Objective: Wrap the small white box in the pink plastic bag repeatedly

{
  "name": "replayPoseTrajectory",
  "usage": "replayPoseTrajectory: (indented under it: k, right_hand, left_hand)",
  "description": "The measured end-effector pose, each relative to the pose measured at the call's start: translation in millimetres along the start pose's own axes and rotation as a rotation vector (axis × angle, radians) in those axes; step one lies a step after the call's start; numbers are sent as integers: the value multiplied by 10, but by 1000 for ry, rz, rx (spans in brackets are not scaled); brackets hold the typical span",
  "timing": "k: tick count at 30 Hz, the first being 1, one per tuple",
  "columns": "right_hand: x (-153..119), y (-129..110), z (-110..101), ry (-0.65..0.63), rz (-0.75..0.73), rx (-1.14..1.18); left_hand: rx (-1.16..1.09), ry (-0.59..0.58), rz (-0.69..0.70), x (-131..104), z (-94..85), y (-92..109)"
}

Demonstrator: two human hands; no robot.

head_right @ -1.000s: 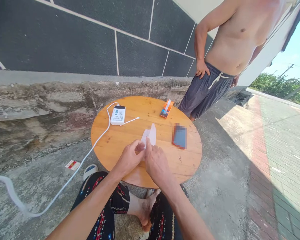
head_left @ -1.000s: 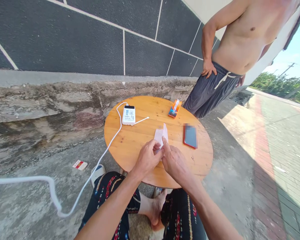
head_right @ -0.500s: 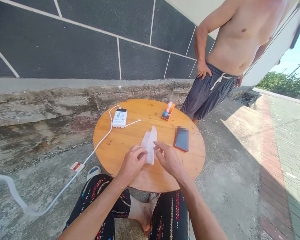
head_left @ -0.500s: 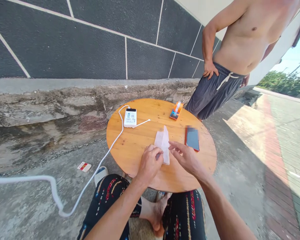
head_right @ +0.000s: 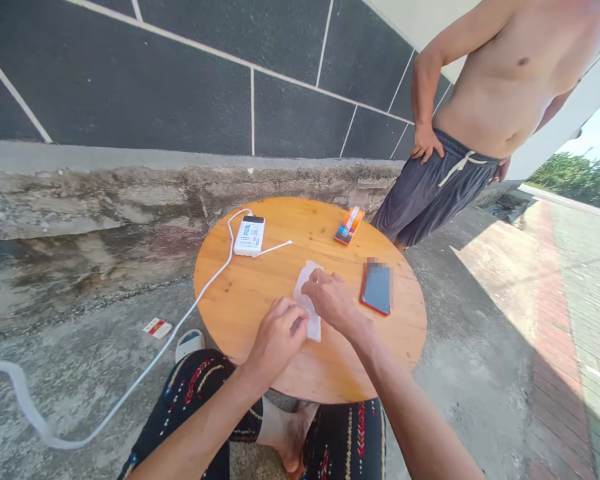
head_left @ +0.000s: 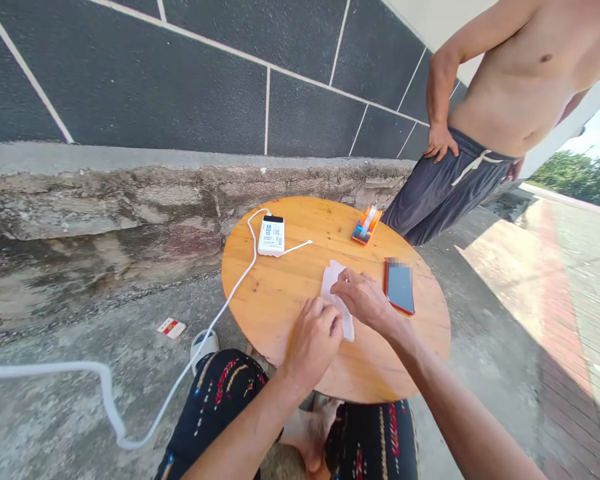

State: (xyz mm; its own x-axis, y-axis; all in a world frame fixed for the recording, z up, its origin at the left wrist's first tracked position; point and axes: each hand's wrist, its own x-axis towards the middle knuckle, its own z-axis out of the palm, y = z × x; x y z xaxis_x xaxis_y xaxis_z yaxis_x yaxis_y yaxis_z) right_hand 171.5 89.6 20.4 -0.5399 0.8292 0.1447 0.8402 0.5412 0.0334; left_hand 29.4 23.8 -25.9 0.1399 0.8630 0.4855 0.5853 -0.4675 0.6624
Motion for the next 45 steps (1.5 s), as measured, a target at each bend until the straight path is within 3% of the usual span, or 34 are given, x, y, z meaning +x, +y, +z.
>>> replayPoseTrajectory:
  k: [5, 8, 12, 16, 19, 34, 40, 42, 45]
  right_hand:
    - [39, 11, 94, -44, 7, 86]
    - [-3, 7, 46, 10, 25, 154]
    - [-285, -20, -58, 162, 77, 292]
    - [-640, -119, -54, 155, 41, 348]
    - [-749, -200, -6, 159, 11, 320]
    - [-739, -278, 86, 179, -1, 213]
    - [-755, -287, 143, 214, -10, 161]
    - [-751, -280, 138, 213, -16, 153]
    - [-750, -276, 122, 198, -21, 167]
  left_hand:
    - [111, -31, 101, 14, -59, 7]
    - [62, -65, 113, 34, -76, -14]
    - [-29, -59, 103, 63, -73, -40]
    - [-71, -50, 98, 63, -60, -47]
    - [-78, -43, 95, 50, -48, -50]
    - [-165, -39, 5, 52, -72, -16]
    - [-269, -24, -68, 113, -150, -119]
    - [-248, -24, -51, 178, -154, -173]
    - [-206, -120, 41, 266, -133, -224]
